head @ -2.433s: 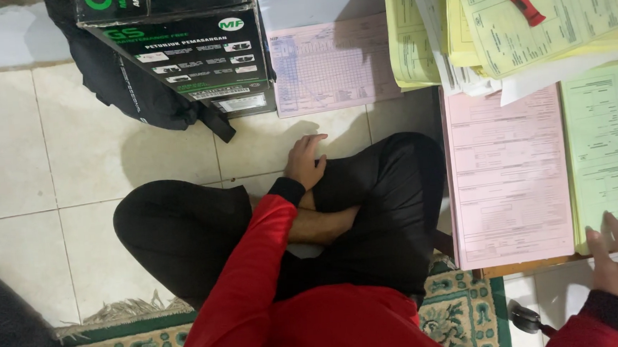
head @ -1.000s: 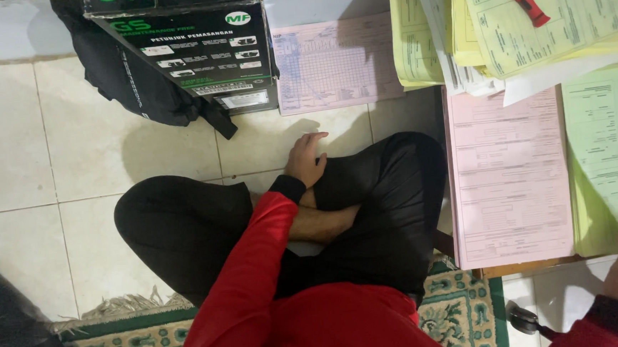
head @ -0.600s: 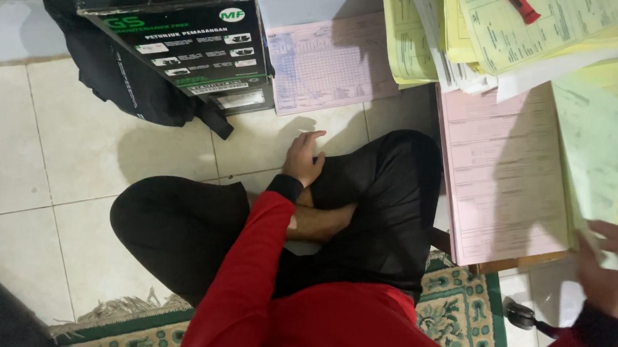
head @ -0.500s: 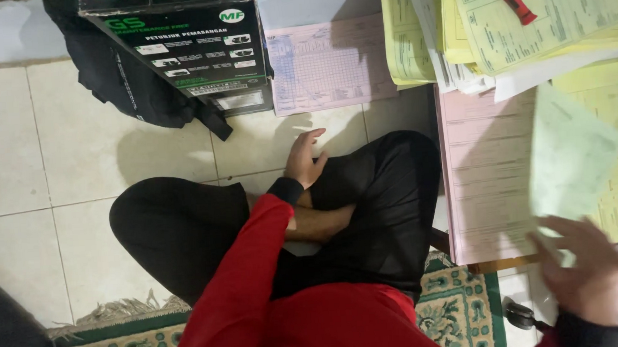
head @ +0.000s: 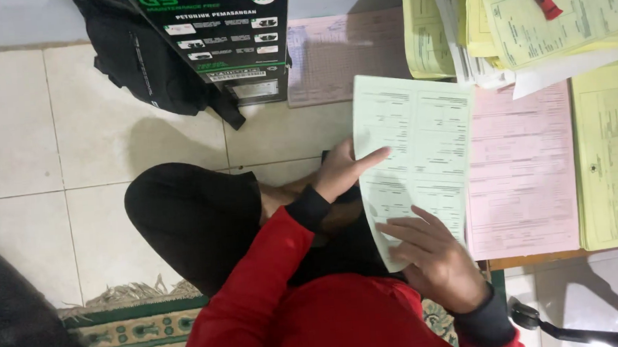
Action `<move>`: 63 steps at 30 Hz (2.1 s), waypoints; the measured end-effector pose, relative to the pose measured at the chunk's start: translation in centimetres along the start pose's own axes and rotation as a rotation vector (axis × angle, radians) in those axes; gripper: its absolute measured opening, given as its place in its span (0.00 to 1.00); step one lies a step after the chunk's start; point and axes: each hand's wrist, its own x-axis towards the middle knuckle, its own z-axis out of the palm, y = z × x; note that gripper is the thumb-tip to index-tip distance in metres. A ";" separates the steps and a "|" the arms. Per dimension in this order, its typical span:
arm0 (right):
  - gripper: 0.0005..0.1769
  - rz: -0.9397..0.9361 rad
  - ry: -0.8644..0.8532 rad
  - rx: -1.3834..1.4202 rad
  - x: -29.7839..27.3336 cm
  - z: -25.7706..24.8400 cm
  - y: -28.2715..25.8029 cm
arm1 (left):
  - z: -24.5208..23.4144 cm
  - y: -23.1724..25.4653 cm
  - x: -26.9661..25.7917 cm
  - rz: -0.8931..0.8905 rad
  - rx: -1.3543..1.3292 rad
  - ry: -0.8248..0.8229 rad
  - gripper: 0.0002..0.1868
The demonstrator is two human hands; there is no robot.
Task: Sorting and organizing stacks of printed documents and forms while sitting on the floor.
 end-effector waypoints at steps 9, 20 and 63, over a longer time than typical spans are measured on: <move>0.18 0.319 0.294 -0.233 -2.9 4.5 3.6 | -2.5 -1.9 -3.8 0.535 0.659 0.549 0.19; 0.38 1.092 0.667 1.325 1.1 9.1 1.1 | -1.9 -4.6 -4.8 0.431 0.112 0.710 0.24; 0.19 1.007 1.249 1.823 9.7 15.9 22.8 | -0.8 -4.4 -1.3 0.404 0.323 0.726 0.26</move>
